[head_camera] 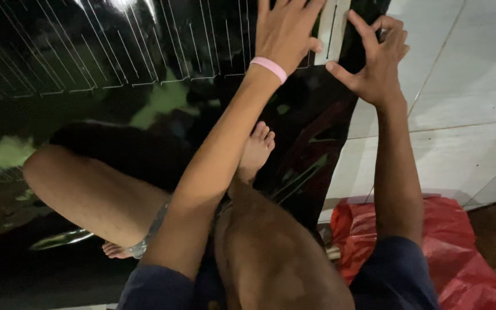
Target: The person uses a straightedge and a utility knife to score a grid pattern on a large sheet of black glossy film laid on the floor. They then retrieve scissors and cut along the scored lines to separate the film into smaller rectangular pieces.
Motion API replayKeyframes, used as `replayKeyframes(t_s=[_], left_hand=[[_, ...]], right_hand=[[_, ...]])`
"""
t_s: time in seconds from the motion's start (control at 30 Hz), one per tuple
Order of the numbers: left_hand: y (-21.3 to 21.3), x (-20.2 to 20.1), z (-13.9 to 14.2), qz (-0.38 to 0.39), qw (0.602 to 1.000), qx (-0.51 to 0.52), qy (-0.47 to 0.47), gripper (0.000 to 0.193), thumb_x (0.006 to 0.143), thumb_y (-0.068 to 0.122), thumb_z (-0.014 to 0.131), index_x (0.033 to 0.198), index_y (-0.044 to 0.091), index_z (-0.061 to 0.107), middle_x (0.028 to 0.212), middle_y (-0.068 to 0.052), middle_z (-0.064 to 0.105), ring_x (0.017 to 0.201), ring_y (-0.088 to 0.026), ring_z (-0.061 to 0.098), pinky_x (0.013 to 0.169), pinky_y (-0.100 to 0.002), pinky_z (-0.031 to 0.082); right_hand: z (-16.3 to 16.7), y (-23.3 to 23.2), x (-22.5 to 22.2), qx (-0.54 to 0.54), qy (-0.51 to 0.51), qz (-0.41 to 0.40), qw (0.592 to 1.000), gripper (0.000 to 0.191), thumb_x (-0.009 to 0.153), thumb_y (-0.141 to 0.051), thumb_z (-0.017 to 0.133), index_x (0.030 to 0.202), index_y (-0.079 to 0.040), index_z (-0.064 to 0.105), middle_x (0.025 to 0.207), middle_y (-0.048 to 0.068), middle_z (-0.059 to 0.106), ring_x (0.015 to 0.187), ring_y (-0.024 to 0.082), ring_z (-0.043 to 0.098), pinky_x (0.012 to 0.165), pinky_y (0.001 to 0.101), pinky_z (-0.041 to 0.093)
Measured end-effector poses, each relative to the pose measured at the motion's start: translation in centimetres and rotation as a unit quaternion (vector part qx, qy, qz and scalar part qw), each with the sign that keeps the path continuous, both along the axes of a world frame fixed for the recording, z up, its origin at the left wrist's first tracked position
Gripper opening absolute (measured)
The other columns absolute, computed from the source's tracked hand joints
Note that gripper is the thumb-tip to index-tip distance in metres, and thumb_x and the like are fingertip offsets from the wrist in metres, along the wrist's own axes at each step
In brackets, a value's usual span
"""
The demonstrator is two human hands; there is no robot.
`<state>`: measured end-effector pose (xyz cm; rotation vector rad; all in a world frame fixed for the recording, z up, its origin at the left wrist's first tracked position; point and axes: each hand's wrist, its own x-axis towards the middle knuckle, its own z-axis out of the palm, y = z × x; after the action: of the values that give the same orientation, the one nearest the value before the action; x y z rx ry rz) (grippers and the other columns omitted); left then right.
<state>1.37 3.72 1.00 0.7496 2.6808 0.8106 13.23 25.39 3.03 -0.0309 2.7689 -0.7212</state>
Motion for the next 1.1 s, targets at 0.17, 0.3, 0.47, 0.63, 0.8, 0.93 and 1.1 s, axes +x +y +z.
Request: replayKeyframes(t_s=[0.17, 0.3, 0.47, 0.63, 0.8, 0.93, 1.1], left_hand=[[-1.1, -0.8, 0.4, 0.018, 0.997, 0.069, -0.002, 0.086, 0.056, 0.04, 0.096, 0.132, 0.02, 0.061, 0.124, 0.001, 0.067, 0.12, -0.027, 0.058, 0.104, -0.059, 0.029], [-0.7, -1.0, 0.6, 0.007, 0.999, 0.037, -0.033, 0.085, 0.058, 0.044, 0.097, 0.133, 0.024, 0.062, 0.124, 0.006, 0.068, 0.121, -0.023, 0.058, 0.108, -0.06, 0.028], [-0.9, -1.1, 0.5, 0.002, 0.999, 0.011, -0.035, 0.087, 0.058, 0.042, 0.095, 0.135, 0.023, 0.06, 0.124, 0.004, 0.067, 0.12, -0.024, 0.057, 0.105, -0.062, 0.029], [3.7, 0.0, 3.5, -0.005, 0.994, -0.103, 0.04, 0.08, 0.079, 0.035, 0.088, 0.144, 0.004, 0.054, 0.136, -0.011, 0.061, 0.131, -0.028, 0.056, 0.108, -0.06, 0.037], [11.4, 3.9, 4.9, -0.076, 0.823, -0.545, 0.145, 0.07, 0.089, 0.024, 0.079, 0.146, -0.001, 0.047, 0.15, -0.012, 0.053, 0.135, -0.036, 0.054, 0.11, -0.05, 0.044], [13.3, 6.3, 3.2, -0.199, 0.782, -0.577, 0.127, 0.072, 0.087, 0.023, 0.078, 0.146, 0.003, 0.041, 0.147, -0.012, 0.051, 0.137, -0.035, 0.046, 0.099, -0.047, 0.047], [13.5, 6.6, 2.8, -0.326, 0.651, -0.644, 0.235, 0.07, 0.088, 0.018, 0.077, 0.149, 0.003, 0.044, 0.148, -0.014, 0.053, 0.136, -0.036, 0.047, 0.103, -0.048, 0.046]], right_hand=[[0.3, -0.2, -0.4, -0.008, 0.0, -0.01, 1.0, 0.088, 0.089, -0.052, 0.092, 0.161, -0.022, 0.051, 0.127, 0.011, 0.034, 0.122, 0.03, 0.035, 0.101, 0.048, 0.03], [0.6, -0.2, -0.5, -0.015, -0.018, -0.02, 1.0, 0.088, 0.088, -0.053, 0.092, 0.161, -0.023, 0.052, 0.128, 0.011, 0.034, 0.119, 0.028, 0.035, 0.103, 0.0477, 0.03], [-0.2, 0.2, 0.2, -0.013, -0.017, -0.018, 1.0, 0.09, 0.088, -0.055, 0.091, 0.161, -0.021, 0.052, 0.126, 0.011, 0.034, 0.123, 0.029, 0.036, 0.103, 0.0485, 0.03], [-0.6, 1.4, -1.1, -0.163, 0.009, -0.045, 0.985, 0.085, 0.097, -0.048, 0.089, 0.16, -0.012, 0.046, 0.136, 0.013, 0.035, 0.137, 0.031, 0.035, 0.12, 0.0484, 0.036], [3.0, 0.9, -5.4, -0.116, 0.11, -0.21, 0.965, 0.031, 0.114, -0.017, 0.059, 0.144, -0.011, 0.055, 0.139, 0.008, 0.049, 0.131, 0.023, 0.047, 0.109, 0.0361, 0.042], [7.9, -1.6, -8.9, -0.082, -0.106, 0.136, 0.982, 0.02, 0.105, -0.013, 0.071, 0.124, -0.009, 0.065, 0.125, 0.01, 0.067, 0.119, 0.029, 0.062, 0.103, 0.0424, 0.052], [10.2, -3.2, -11.7, -0.124, -0.011, 0.271, 0.954, 0.037, 0.077, -0.017, 0.072, 0.114, -0.016, 0.075, 0.095, 0.004, 0.077, 0.116, 0.032, 0.07, 0.098, 0.041, 0.055]])
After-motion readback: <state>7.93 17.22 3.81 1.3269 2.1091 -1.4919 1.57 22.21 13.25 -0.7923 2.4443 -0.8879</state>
